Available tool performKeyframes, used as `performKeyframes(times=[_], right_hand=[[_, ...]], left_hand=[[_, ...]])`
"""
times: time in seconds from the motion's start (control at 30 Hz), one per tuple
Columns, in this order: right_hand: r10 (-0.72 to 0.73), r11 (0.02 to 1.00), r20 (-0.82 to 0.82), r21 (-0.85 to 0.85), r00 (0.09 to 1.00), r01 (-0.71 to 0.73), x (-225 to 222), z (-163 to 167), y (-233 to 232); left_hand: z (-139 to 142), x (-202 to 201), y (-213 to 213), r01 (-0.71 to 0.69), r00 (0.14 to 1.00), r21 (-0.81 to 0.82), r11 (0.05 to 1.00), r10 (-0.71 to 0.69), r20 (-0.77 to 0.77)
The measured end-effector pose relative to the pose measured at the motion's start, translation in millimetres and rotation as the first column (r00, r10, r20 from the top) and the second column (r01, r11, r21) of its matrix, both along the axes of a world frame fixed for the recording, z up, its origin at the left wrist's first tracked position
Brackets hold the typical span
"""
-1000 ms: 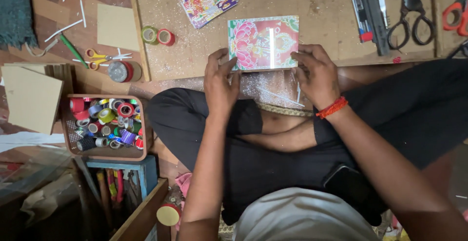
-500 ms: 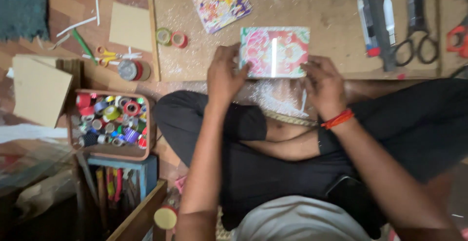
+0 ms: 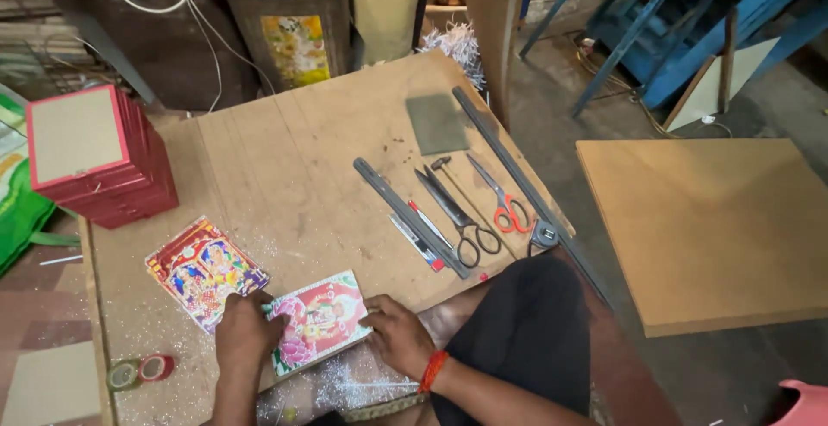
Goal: The person assembles small decorative cards by placing printed images onto cardboard, stacking them, and applying red patterned tape to the edges. They use scissors and a utility knife to trim the tape and organize the finished cards into a stack.
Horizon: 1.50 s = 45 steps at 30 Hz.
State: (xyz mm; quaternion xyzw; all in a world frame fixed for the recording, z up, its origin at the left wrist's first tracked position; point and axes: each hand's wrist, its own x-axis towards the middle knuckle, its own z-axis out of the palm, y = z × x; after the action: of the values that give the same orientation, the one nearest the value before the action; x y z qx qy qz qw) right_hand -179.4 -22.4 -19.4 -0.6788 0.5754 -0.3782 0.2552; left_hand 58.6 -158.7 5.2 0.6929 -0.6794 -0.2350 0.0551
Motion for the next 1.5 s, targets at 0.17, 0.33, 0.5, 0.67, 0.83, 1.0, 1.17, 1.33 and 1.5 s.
performKeyframes(times=[0.17, 0.33, 0.5, 0.67, 0.83, 1.0, 1.17, 1.33, 1.5], right_hand=[[-0.014, 0.999, 0.033, 0.039, 0.999, 0.013, 3.2, 15.7, 9.3], [-0.111, 0.989, -0.024, 0.092, 0.994, 0.113, 2.0, 27.0, 25.1], [-0.139, 0.986, -0.018, 0.094, 0.990, 0.140, -1.7, 31.9, 30.7], [-0.130, 0.985, -0.011, 0.117, 0.992, 0.130, -6.0, 29.4, 40.0], [-0.110, 0.994, -0.017, -0.002, 0.994, 0.110, -14.3, 26.0, 48.4], [-0.141, 0.988, -0.002, 0.060, 0.990, 0.141, -18.9, 22.7, 50.0], [-0.140, 0.989, 0.001, 0.045, 0.990, 0.140, -14.0, 23.5, 48.6], [-0.160, 0.981, -0.042, 0.102, 0.986, 0.164, -10.6, 26.5, 46.5], [-0.144, 0.988, -0.055, 0.044, 0.988, 0.146, -8.0, 32.7, 45.8]], left_hand=[[0.9, -5.8, -3.5, 0.019, 1.000, -0.025, 1.000, -0.019, 0.000], [-4.2, -23.1, -18.0, 0.142, 0.990, -0.057, 0.988, -0.143, -0.004], [0.7, -29.7, -22.2, 0.179, 0.984, -0.008, 0.984, -0.178, 0.027], [4.5, -35.0, -17.4, 0.189, 0.980, 0.014, 0.982, -0.190, 0.057], [-22.9, -21.4, 4.6, 0.200, 0.969, -0.218, 0.955, -0.226, -0.098], [-76.7, 0.0, 68.4, 0.056, 0.853, -0.449, 0.892, -0.276, -0.442], [-80.7, 8.1, 92.9, 0.128, 0.954, -0.414, 0.901, -0.226, -0.198], [-55.2, -1.5, 97.6, 0.131, 0.945, -0.500, 0.856, -0.260, -0.198], [-42.7, -9.0, 108.4, 0.010, 0.974, -0.396, 0.918, -0.099, -0.204]])
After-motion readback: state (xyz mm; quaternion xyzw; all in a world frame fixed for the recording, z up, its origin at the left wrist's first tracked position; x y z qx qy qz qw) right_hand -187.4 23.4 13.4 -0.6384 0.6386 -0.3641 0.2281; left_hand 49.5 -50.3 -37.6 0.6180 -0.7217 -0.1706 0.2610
